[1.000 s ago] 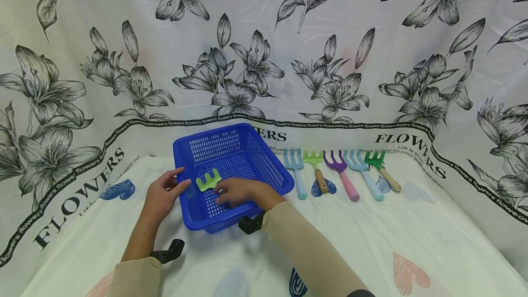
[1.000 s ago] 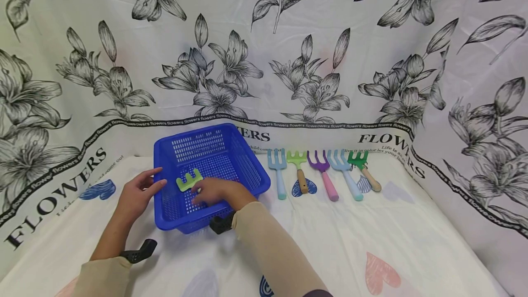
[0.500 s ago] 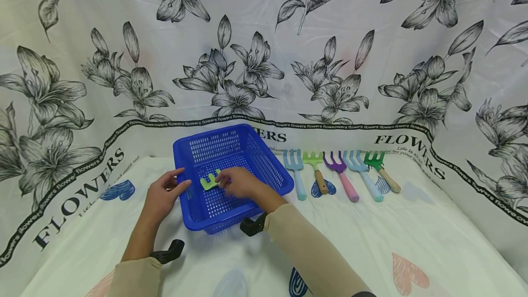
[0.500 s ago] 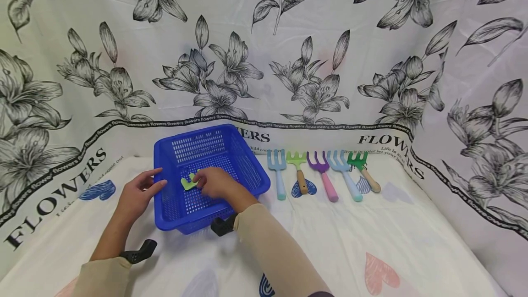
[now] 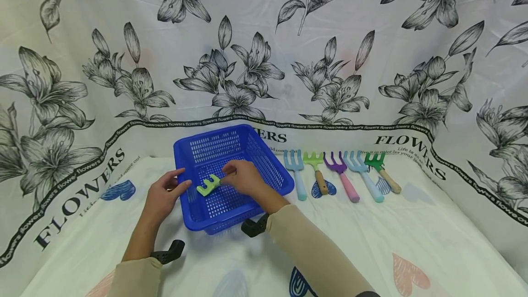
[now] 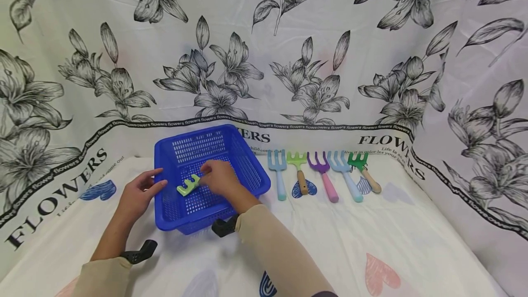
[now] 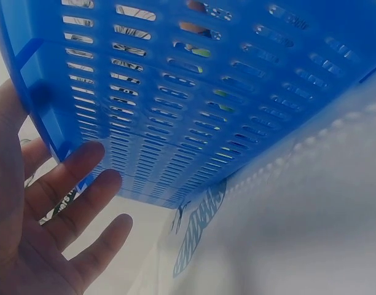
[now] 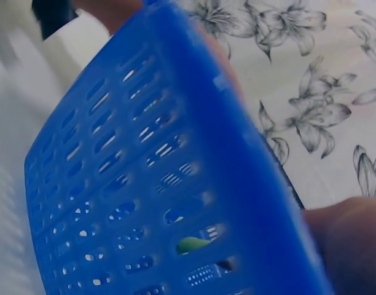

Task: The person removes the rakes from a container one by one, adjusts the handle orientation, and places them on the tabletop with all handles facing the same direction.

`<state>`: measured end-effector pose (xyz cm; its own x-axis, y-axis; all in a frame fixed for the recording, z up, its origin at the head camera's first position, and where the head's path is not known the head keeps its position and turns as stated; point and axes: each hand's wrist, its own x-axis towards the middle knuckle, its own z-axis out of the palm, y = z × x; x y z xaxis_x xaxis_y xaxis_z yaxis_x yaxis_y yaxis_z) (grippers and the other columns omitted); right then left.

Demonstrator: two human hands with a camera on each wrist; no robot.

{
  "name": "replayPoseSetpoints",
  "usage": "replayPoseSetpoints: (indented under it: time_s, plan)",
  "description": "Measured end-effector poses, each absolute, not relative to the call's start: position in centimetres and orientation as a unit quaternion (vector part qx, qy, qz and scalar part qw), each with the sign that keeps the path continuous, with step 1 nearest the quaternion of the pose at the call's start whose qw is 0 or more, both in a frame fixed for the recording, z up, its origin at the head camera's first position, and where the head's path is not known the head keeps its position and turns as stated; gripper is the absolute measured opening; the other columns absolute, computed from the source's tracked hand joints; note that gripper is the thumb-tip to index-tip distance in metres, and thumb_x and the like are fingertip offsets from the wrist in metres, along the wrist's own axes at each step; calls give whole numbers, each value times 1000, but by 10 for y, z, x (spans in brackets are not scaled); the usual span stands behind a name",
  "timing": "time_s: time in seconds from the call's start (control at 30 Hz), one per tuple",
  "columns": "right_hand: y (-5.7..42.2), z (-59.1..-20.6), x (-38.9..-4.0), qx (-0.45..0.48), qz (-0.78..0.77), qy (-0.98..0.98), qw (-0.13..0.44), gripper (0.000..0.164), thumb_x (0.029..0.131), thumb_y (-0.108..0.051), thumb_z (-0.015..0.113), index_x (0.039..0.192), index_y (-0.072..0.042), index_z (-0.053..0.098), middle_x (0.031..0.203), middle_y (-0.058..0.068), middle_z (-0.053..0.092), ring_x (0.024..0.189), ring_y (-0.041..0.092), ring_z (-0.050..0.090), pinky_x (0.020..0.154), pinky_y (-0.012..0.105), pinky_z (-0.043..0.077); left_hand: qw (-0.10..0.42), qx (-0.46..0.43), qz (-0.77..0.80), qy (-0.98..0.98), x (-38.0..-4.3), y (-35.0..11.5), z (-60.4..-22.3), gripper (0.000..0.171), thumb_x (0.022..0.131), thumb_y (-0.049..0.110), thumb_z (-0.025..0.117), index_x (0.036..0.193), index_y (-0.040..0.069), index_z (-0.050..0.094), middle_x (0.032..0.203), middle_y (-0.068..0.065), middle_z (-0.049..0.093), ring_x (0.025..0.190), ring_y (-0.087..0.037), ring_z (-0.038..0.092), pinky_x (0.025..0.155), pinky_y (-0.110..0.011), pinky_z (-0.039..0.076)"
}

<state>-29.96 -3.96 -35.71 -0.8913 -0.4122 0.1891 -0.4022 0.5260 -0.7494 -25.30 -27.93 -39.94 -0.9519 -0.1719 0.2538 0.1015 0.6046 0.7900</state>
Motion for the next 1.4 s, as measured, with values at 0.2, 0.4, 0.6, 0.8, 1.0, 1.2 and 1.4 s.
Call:
replayPoseSetpoints:
  time_s: [0.2,0.4,0.6,0.8,1.0,1.2,1.4]
  plan:
    - [-40,-358,-303,-163,-467,869,12,25,81,-20,80,102,-11,70,89,-3,65,77,14,60,64,29,52,157,18,-446,-881,-253,-279,-398,63,94,45,60,143,8,47,108,-20,59,106,-36,56,91,-55,47]
    - [-35,-357,-305,-153,-504,850,9,10,86,-13,71,95,-9,70,73,0,64,67,15,61,57,28,50,150,22,-449,-881,-252,-279,-397,65,94,47,60,144,8,46,110,-20,58,108,-37,55,92,-55,46]
    - [-27,-353,-304,-151,-528,836,7,8,88,-13,69,93,-8,71,78,1,65,67,16,66,58,27,54,155,26,-448,-880,-252,-282,-402,61,95,43,61,144,9,47,111,-21,59,110,-38,55,93,-57,45]
    - [-14,-352,-305,-161,-537,828,-17,8,90,-15,69,95,-9,72,87,3,67,71,20,69,58,29,55,156,24,-450,-879,-251,-283,-402,60,95,42,61,143,9,47,112,-21,59,110,-39,56,93,-58,45]
    - [4,-348,-305,-181,-550,814,-51,11,91,-16,69,97,-6,71,90,5,68,69,19,68,63,36,57,158,22,-451,-878,-252,-280,-400,59,95,41,61,143,8,48,109,-21,59,108,-38,56,92,-57,46]
    - [25,-345,-301,-175,-557,810,-56,14,92,-20,68,100,-8,70,87,5,68,71,19,67,67,41,56,154,22,-453,-878,-253,-278,-398,61,95,43,61,143,8,47,110,-21,59,110,-38,56,95,-58,45]
    - [44,-347,-296,-172,-579,795,-54,14,92,-18,68,100,-7,71,92,7,67,74,19,69,72,39,58,157,19,-452,-878,-253,-279,-399,59,95,41,61,142,8,48,109,-21,59,109,-39,56,94,-58,45]
